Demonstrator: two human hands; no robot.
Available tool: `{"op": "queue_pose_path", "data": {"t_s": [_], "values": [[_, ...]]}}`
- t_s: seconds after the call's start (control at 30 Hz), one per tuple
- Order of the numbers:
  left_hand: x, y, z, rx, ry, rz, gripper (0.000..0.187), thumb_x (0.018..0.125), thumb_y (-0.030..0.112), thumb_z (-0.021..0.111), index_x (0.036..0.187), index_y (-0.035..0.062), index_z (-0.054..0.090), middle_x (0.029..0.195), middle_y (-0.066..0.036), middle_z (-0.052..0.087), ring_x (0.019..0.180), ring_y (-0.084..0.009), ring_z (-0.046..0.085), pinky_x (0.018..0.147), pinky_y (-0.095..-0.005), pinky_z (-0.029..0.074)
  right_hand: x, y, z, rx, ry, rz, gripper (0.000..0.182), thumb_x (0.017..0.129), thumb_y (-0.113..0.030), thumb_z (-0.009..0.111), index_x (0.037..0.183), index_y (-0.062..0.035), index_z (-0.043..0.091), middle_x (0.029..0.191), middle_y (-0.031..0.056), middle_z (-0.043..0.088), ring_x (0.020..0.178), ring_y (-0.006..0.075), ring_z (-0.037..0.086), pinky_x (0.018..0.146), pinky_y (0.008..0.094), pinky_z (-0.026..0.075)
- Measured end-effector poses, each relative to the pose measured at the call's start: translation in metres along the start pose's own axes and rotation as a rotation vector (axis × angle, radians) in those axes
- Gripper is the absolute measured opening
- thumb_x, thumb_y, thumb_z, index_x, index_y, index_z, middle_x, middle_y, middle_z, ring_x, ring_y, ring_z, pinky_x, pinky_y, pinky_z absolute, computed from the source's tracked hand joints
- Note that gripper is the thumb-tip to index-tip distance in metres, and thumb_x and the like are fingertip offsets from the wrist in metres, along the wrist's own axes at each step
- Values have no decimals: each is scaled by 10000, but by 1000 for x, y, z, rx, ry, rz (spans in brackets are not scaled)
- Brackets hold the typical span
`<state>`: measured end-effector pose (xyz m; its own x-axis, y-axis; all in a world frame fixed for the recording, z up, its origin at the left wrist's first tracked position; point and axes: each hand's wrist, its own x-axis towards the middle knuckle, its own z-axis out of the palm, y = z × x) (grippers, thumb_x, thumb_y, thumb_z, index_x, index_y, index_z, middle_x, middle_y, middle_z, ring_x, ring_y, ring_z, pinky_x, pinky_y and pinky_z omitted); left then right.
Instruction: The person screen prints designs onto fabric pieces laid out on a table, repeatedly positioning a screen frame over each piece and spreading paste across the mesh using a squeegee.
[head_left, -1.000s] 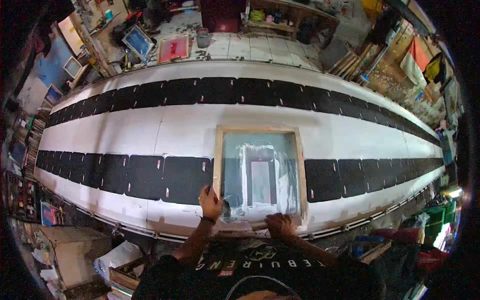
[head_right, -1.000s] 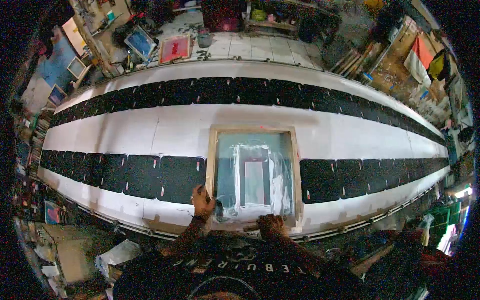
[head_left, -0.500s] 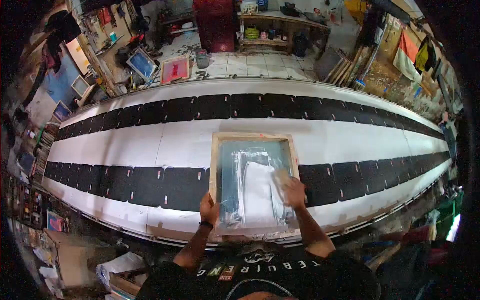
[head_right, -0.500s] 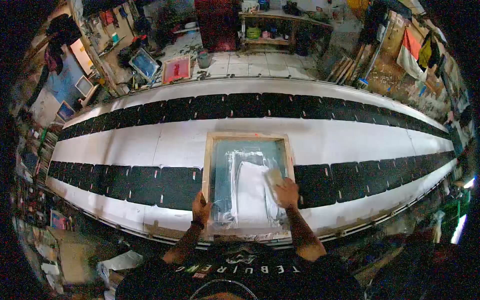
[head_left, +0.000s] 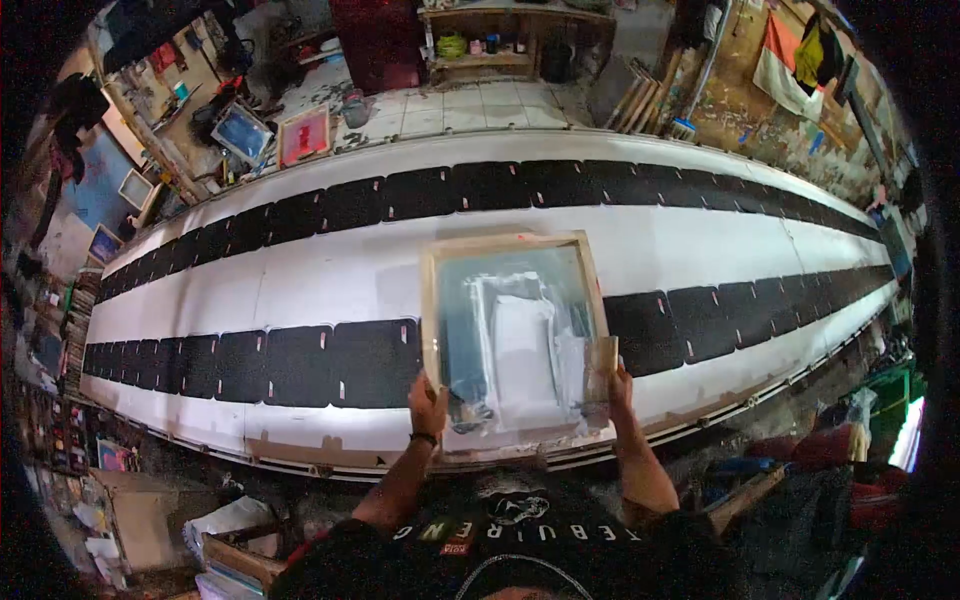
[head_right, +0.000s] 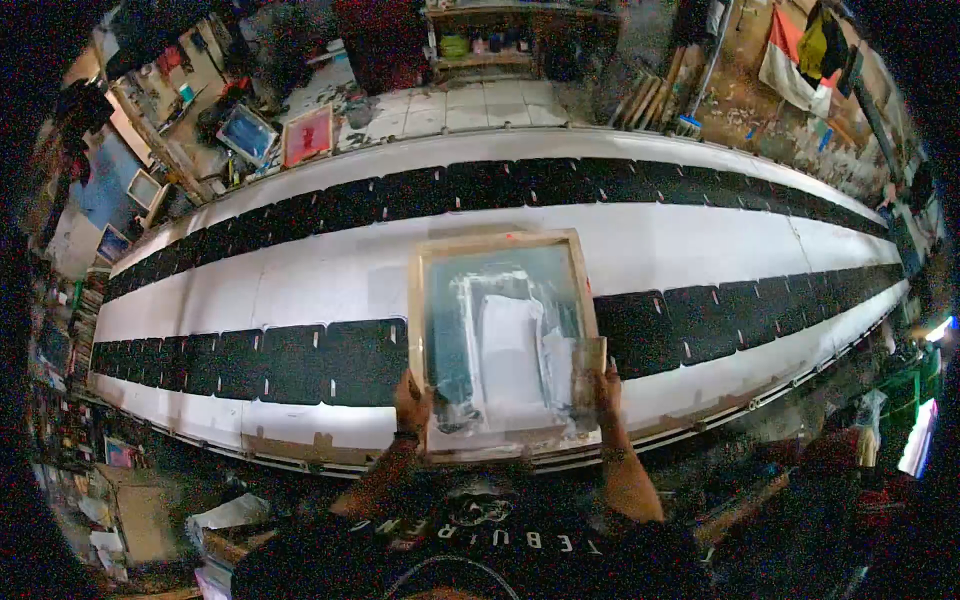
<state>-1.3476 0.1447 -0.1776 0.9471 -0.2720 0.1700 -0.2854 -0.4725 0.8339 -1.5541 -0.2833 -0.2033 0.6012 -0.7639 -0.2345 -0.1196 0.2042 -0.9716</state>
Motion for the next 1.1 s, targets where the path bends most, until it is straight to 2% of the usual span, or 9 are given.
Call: {"op": "queue_pose_path", "data": {"t_s": [0.17,0.3,0.37,0.43,0.57,0.73,0.77,0.97,1.1], "values": [[9,-4,-8,340,-1,38,701,840,193,785,1447,-9,497,1275,-247,562,1180,-440,566,1034,-547,460,-9,14,14,181,-111,-23,532,903,-275,698,1337,21,621,1162,116,678,1041,251,619,953,399,497],[62,24,3,342,-9,178,731,859,253,782,1472,2,472,1356,-254,556,1245,-441,552,1076,-550,440,-28,-37,73,-902,168,-392,668,826,-382,786,1405,-88,632,1399,158,644,1283,350,608,1114,520,459],[117,90,13,337,-77,384,739,892,325,779,1481,12,461,1377,-254,560,1251,-443,561,1081,-536,446,-13,-151,133,-1161,-133,-770,265,829,-249,751,980,-34,720,1151,168,727,1076,403,666,950,454,547],[185,131,34,220,-290,472,727,920,407,765,1465,16,482,1367,-244,582,1223,-439,583,1055,-517,469,56,-150,194,-1222,-452,-402,262,833,-325,723,966,-99,727,1013,159,763,951,397,715,882,505,565],[267,110,80,390,-637,324,622,974,458,692,1437,66,555,1367,-196,627,1216,-418,600,1044,-511,478,123,-154,270,-1309,-488,-805,182,879,-290,654,976,-161,739,951,116,767,918,343,733,812,518,563],[155,88,68,160,-622,381,424,995,397,670,1278,82,675,1187,-180,698,1105,-406,643,979,-513,505,35,-93,219,-1490,-405,-1008,224,869,-256,638,1040,-131,711,1097,53,712,1054,297,656,886,505,497],[105,81,58,116,-502,468,442,982,384,691,1318,98,669,1159,-187,707,1060,-396,658,952,-526,511,-3,-102,201,-1478,-597,-724,271,883,-262,611,1094,-124,711,1161,73,703,1103,317,636,901,514,494],[-55,20,43,-105,-767,152,596,970,463,718,1375,38,620,1417,-236,571,1229,-399,605,1042,-544,486,-127,-59,110,-1278,-624,-649,321,899,-191,662,1210,-111,672,1156,113,688,1071,331,652,915,503,472],[1,47,-5,302,-57,142,634,938,390,765,1408,5,585,1405,-233,539,1247,-415,577,1042,-532,481,-130,-88,104,-1183,-677,-784,298,856,-158,698,1153,-143,702,1139,97,714,1098,325,658,887,509,493]]}}
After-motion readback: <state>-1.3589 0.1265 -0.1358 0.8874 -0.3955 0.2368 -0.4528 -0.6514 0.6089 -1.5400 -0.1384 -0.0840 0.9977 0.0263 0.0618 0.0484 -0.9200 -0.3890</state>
